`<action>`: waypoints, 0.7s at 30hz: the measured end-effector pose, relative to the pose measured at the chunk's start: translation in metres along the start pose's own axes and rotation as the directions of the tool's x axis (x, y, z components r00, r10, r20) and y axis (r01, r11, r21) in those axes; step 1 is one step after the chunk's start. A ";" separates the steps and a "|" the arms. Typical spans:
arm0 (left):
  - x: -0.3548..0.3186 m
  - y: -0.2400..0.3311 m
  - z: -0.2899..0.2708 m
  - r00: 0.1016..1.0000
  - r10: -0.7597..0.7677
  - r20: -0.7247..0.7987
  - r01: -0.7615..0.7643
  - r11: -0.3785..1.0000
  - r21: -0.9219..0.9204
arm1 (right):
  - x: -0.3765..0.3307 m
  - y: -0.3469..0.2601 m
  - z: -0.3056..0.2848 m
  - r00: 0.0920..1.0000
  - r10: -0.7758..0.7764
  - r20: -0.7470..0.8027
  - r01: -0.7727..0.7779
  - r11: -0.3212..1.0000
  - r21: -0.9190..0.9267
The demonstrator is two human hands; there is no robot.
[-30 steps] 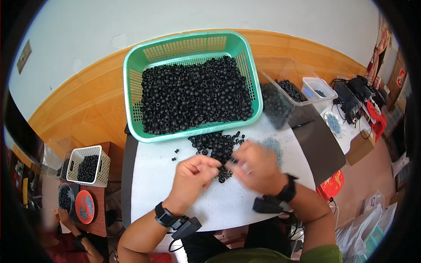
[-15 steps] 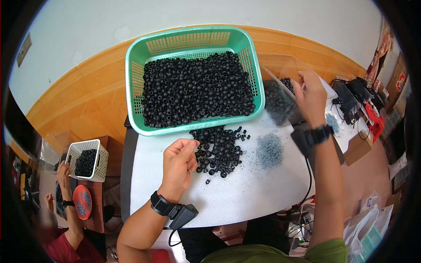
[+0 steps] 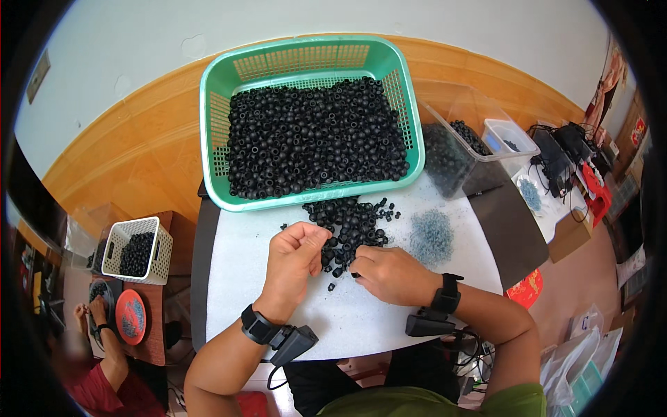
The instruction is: Sorting and inspecting black plastic/rubber components from a basket.
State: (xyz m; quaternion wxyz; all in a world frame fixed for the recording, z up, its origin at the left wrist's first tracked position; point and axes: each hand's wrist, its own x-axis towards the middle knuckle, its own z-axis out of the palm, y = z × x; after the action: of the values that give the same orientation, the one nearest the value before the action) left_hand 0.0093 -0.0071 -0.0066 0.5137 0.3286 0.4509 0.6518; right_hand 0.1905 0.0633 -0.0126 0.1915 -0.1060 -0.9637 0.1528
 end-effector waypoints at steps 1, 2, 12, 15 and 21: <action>-0.001 0.001 0.001 1.000 -0.002 0.016 0.001 1.000 0.029 | 0.001 0.000 0.000 1.000 0.015 -0.002 -0.015 1.000 0.026; -0.002 0.001 0.001 0.999 -0.004 0.033 0.002 0.998 0.058 | 0.002 0.001 0.000 1.000 0.013 -0.002 -0.013 1.000 0.026; -0.002 -0.003 0.002 0.997 -0.013 0.073 0.006 0.995 0.096 | 0.001 0.006 -0.004 1.000 -0.009 -0.022 0.011 0.996 0.084; -0.002 -0.003 0.002 0.997 -0.003 0.083 -0.007 0.993 0.114 | -0.001 0.006 -0.004 1.000 -0.002 -0.029 0.003 0.999 0.054; -0.004 -0.010 0.001 0.949 0.043 0.313 -0.130 0.957 0.261 | 0.000 0.003 -0.015 0.984 0.088 -0.157 -0.028 0.936 0.351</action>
State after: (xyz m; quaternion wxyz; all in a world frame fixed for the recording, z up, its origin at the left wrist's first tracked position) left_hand 0.0147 -0.0101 -0.0149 0.4965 0.5134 0.4383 0.5457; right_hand 0.1966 0.0703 -0.0003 0.2844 -0.1117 -0.8980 0.3166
